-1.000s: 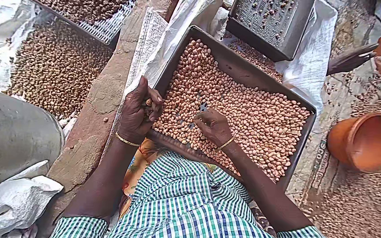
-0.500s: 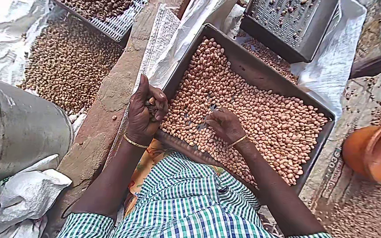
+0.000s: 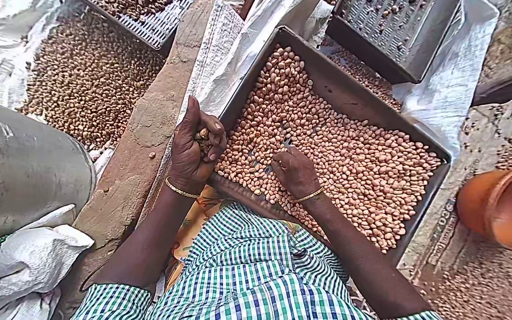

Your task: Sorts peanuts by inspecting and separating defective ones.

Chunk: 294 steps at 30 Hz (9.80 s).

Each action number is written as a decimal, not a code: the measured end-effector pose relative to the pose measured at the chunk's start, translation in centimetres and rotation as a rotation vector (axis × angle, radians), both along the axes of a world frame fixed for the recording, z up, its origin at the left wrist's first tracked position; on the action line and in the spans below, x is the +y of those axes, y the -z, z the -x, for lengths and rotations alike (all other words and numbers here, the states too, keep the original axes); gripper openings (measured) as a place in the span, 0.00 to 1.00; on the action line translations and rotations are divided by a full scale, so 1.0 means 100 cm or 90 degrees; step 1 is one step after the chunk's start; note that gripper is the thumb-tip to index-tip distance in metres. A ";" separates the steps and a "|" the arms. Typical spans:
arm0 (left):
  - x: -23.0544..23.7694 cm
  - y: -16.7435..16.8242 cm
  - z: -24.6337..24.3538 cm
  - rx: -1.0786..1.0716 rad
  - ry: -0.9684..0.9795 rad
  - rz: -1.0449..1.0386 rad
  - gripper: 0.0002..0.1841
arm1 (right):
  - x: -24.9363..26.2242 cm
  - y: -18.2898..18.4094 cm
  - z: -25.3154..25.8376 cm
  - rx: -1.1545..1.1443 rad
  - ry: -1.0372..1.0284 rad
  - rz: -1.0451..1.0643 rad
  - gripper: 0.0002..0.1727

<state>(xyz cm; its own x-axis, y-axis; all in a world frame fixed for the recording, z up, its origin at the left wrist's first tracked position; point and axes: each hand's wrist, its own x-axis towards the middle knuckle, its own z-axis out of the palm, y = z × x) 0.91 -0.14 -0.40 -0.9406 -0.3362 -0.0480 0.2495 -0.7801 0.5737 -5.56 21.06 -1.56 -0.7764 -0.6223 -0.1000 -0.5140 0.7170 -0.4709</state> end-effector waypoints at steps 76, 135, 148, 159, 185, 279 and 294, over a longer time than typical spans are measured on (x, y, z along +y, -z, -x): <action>0.002 0.002 -0.004 -0.045 0.222 -0.036 0.36 | 0.084 -0.006 0.000 -0.065 -0.452 0.024 0.15; -0.002 0.003 0.005 -0.101 0.281 0.016 0.33 | 0.015 -0.005 0.038 0.045 0.126 -0.083 0.09; -0.002 0.002 0.007 -0.092 0.291 0.001 0.33 | 0.037 -0.009 0.066 -0.141 0.234 0.268 0.07; -0.003 0.002 0.004 -0.102 0.279 -0.019 0.33 | 0.054 0.005 0.074 -0.393 0.280 0.656 0.14; -0.002 0.002 0.005 -0.114 0.264 -0.015 0.31 | 0.001 -0.003 0.068 0.062 0.069 -0.063 0.10; 0.009 0.000 0.000 0.042 -0.083 0.048 0.35 | -0.061 -0.014 0.047 0.031 -0.130 -0.114 0.11; 0.008 -0.012 0.004 -0.268 0.306 0.038 0.33 | -0.035 -0.059 0.039 -0.038 -0.100 0.264 0.15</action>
